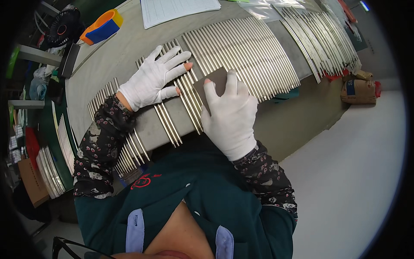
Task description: The person uses a sanding block to smooth multiple wooden rods aligned on a workbench.
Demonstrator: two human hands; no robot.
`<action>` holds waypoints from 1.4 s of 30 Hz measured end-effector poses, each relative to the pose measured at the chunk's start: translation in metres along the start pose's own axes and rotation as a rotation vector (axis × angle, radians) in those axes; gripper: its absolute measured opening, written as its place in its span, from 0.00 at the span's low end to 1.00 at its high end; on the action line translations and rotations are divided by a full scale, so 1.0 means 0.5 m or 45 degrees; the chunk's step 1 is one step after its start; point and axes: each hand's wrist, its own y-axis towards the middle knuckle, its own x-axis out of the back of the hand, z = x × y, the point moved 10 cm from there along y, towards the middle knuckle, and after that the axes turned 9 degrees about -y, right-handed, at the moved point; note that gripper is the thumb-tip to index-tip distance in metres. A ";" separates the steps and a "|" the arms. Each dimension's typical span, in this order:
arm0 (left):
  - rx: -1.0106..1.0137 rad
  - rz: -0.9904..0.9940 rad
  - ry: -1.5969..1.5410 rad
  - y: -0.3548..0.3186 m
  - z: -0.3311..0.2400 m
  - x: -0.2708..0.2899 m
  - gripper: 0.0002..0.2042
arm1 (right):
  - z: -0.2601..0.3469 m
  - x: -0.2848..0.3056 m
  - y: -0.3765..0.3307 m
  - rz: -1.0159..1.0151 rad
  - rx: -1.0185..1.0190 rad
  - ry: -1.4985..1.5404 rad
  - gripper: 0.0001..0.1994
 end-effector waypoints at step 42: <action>-0.095 -0.152 0.014 0.007 -0.014 0.016 0.34 | -0.091 0.056 -0.114 0.015 -0.128 0.167 0.33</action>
